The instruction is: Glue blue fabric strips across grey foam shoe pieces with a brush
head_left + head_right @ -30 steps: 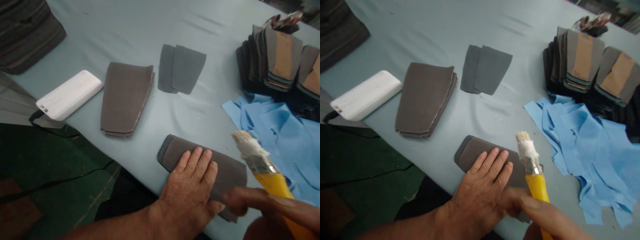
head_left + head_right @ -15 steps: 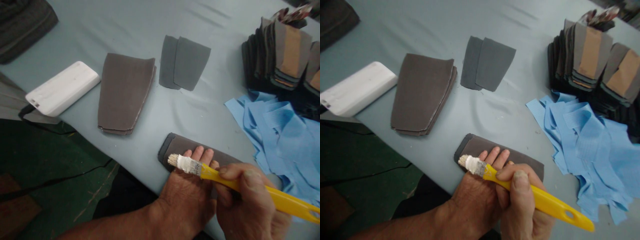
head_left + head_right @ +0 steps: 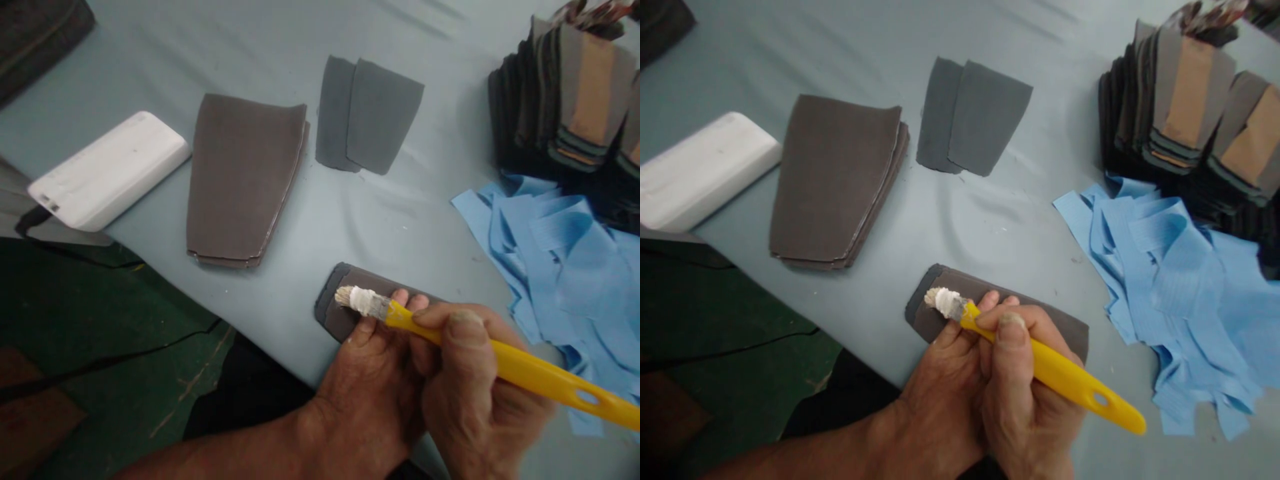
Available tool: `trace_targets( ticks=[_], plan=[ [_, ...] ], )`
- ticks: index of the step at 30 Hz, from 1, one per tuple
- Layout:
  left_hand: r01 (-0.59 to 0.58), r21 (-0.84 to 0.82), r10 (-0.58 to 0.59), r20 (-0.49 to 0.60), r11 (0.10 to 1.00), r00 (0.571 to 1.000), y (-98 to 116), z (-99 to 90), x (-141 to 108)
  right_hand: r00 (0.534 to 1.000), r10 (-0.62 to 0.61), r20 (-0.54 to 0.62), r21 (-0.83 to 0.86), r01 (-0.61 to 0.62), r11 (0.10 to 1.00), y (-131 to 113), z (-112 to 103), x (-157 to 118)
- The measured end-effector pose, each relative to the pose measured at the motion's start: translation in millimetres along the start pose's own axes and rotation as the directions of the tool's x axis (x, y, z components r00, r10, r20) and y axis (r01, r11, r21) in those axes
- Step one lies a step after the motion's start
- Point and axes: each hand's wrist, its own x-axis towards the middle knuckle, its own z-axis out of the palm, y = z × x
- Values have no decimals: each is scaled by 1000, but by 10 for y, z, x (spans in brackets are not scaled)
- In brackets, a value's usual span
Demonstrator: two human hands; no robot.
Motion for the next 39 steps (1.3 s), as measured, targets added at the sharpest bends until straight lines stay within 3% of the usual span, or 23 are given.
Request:
trace_targets(
  ticks=[6, 10, 14, 20, 23, 27, 33, 37, 39],
  plan=[
    [8, -139, 2, 77, 990, 997, -23, -12, -36, 999, 12, -48, 51, -10, 999, -88, 36, 78],
    [14, -4, -14, 47, 1000, 999, 36, 93, -41, 998, 42, 44, 104, -46, 993, -60, -21, 21],
    [-13, 64, 7, 95, 998, 995, 59, 135, -20, 995, 21, 97, 8, -22, 1000, 56, -56, -43],
    [-7, -13, 7, 38, 1000, 999, 6, 41, -8, 999, -48, 25, 41, 47, 998, 17, -18, -3],
    [3, 23, -3, 3, 1000, 1000, 11, 44, -17, 997, -12, 72, 12, 11, 1000, -7, -84, -43],
    [-12, 83, 7, 55, 996, 998, 12, 24, 10, 992, 28, 120, -70, -20, 997, 66, -125, -108],
    [-5, 57, 2, 55, 998, 998, -11, -33, 37, 999, -41, 10, -74, 42, 996, 68, -36, -46],
    [29, 40, -27, -48, 999, 998, 37, 74, -25, 997, 1, 76, -11, 0, 1000, 11, -71, -42],
    [39, 44, -38, -24, 998, 999, 50, 111, -38, 992, 29, 120, -18, -27, 999, 18, -92, -59]
  ],
)
